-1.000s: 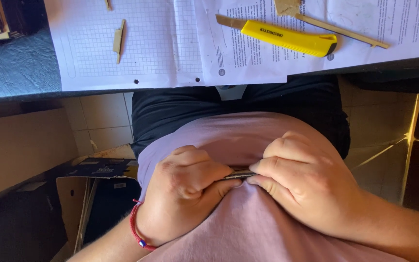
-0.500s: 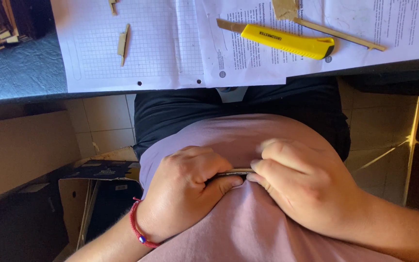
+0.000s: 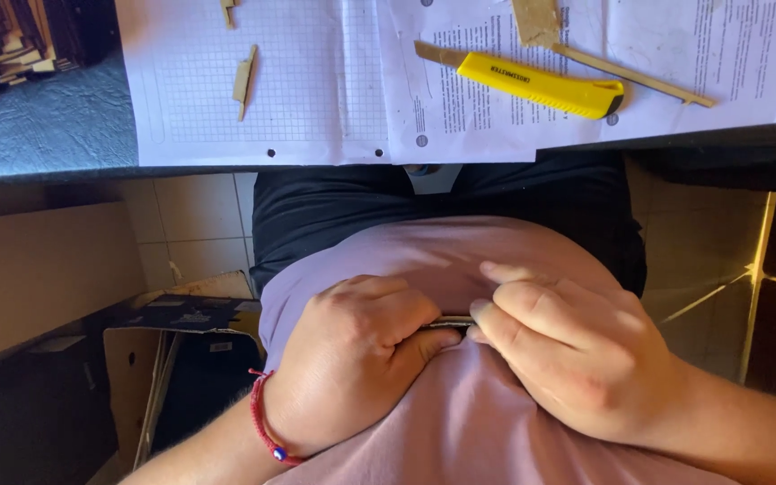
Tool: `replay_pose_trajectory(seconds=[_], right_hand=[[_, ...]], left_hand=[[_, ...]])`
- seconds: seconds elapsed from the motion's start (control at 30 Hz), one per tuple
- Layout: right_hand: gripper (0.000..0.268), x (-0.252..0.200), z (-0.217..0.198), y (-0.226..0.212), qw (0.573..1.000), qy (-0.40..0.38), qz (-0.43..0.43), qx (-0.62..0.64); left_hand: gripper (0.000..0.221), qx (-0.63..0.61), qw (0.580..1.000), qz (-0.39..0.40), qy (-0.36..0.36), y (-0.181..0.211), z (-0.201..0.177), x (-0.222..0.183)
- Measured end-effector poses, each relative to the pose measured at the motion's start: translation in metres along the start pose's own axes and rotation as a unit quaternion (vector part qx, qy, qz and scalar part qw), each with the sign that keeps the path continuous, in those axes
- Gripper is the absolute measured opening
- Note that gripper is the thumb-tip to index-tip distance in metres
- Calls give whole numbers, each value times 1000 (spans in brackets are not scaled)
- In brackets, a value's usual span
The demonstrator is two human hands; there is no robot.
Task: Assembling laser-cut wooden components by applying adhesive to joints and fitting pieces together.
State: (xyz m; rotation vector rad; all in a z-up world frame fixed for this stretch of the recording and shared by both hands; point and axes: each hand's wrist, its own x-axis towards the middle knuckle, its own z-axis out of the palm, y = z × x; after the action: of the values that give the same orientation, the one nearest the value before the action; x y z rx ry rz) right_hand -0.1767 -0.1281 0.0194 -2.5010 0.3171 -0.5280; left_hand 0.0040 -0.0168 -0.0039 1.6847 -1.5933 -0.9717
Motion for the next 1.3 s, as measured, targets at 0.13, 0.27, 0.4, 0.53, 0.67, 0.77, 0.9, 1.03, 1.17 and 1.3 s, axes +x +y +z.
replay_pose_trajectory(seconds=[0.13,0.27,0.4,0.53,0.67,0.77,0.9,1.03,1.17,1.3], right_hand=[[15,1,-8,-5,996,-28,-66,-48],[12,14,-18,0,999,-18,-38,-30],[7,-10,-27,15,994,38,105,17],[19,-18,-34,29,972,157,174,19],[17,-38,-42,54,944,228,240,6],[7,-37,-51,73,932,258,253,-34],[12,-44,-79,118,927,234,266,-121],[9,-55,-94,168,929,229,210,-203],[20,-52,-85,188,908,149,196,-338],[51,-20,-69,148,893,197,173,-366]], left_hand=[[8,-15,1000,-13,-18,1,1,0],[13,-16,1000,-25,7,-4,-2,2],[18,-8,998,-22,53,-5,0,-3],[17,-17,995,40,84,-3,-9,-2],[15,-29,982,115,147,-1,-14,3],[12,-3,963,198,185,-5,-20,6],[15,40,935,220,274,-5,-23,16],[11,112,907,250,320,-4,-37,36],[4,227,859,372,267,-13,-62,40],[19,271,816,408,307,-13,-68,51]])
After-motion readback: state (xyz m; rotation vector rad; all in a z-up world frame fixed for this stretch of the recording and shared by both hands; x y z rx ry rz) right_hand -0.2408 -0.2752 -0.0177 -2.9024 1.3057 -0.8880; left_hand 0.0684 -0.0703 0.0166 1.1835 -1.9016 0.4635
